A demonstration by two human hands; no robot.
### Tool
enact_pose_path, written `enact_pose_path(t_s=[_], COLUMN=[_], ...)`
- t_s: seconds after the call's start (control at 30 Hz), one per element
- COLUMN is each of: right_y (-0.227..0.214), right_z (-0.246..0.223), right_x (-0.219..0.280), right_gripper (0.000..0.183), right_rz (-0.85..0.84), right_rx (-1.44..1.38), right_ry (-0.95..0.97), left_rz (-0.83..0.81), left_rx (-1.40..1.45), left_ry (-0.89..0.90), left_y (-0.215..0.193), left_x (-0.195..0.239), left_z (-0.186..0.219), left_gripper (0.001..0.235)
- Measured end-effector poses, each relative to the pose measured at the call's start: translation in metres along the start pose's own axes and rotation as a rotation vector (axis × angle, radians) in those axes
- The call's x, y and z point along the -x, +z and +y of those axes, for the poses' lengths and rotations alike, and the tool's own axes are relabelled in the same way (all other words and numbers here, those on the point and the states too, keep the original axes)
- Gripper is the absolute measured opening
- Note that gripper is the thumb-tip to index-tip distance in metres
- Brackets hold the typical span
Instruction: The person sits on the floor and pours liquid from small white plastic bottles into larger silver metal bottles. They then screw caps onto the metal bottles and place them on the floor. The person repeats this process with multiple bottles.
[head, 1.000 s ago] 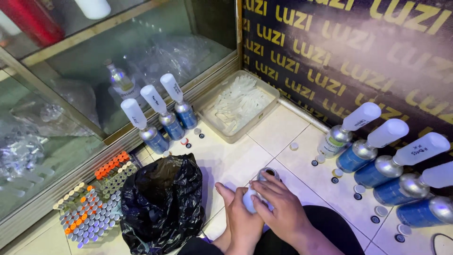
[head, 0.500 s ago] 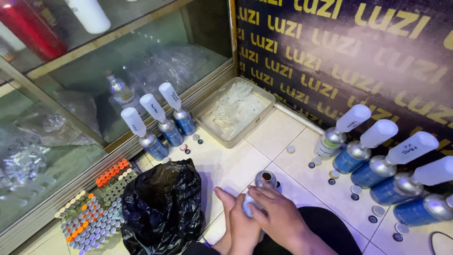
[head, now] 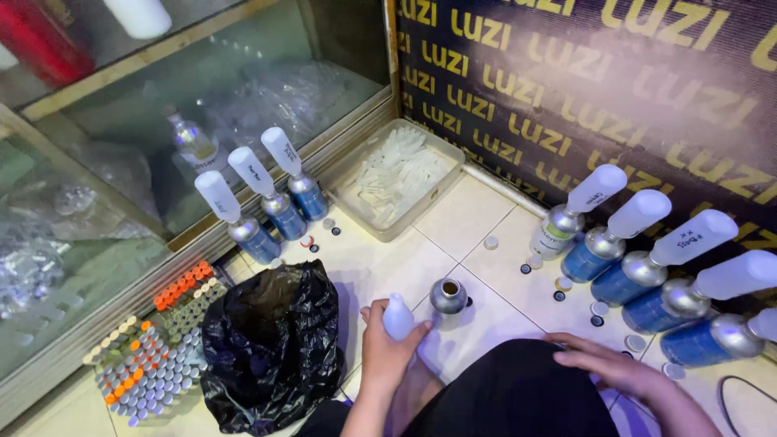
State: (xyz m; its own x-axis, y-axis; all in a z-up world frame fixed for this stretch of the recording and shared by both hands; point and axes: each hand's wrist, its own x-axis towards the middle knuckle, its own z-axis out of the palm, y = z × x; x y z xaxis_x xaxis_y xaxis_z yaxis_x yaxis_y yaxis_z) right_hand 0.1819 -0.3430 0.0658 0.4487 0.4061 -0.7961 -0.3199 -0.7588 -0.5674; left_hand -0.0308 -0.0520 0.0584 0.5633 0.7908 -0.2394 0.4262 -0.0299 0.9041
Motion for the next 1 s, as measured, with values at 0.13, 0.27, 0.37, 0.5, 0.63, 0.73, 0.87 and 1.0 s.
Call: enact_pose_path(t_s=[0.13, 0.27, 0.37, 0.5, 0.63, 0.73, 0.87, 1.0], right_y=[-0.034, 0.006, 0.034, 0.043, 0.055, 0.035, 0.016, 0.048], right_z=[0.023, -0.015, -0.044, -0.056, -0.065, -0.062, -0.097, -0.142], right_x=[-0.115, -0.186, -0.221, -0.263, -0.253, -0.25, -0.166, -0.031], right_gripper=[0.036, 0.033, 0.044, 0.051, 0.026, 0.024, 0.022, 0.052], right_rz=[0.349, 0.092, 0.012, -0.043, -0.011, 0.031, 0.311, 0.294], right_rx=[0.848, 0.573, 0.731, 1.096, 1.187, 1.082, 0.763, 0.331], right_ry=[-0.157, -0.609, -0.659, -0.842, -0.703, -0.71, -0.828, -0.823], left_rz=[0.009, -0.077, -0.118, -0.108, -0.103, -0.144, -0.13, -0.061], left_rx=[0.081, 0.115, 0.128, 0.173, 0.216, 0.397, 0.467, 0.581], left_ry=[0.094, 0.165, 0.145, 0.202, 0.172, 0.148, 0.14, 0.242], left_y=[-0.004, -0.008, -0.011, -0.01, -0.006, -0.006, -0.003, 0.007], left_x=[-0.005, -0.007, -0.009, -0.019, -0.024, -0.02, -0.015, -0.009], left_z=[-0.011, -0.014, -0.02, -0.033, -0.032, -0.023, -0.017, -0.008], left_gripper=[0.051, 0.052, 0.054, 0.054, 0.054, 0.056, 0.058, 0.065])
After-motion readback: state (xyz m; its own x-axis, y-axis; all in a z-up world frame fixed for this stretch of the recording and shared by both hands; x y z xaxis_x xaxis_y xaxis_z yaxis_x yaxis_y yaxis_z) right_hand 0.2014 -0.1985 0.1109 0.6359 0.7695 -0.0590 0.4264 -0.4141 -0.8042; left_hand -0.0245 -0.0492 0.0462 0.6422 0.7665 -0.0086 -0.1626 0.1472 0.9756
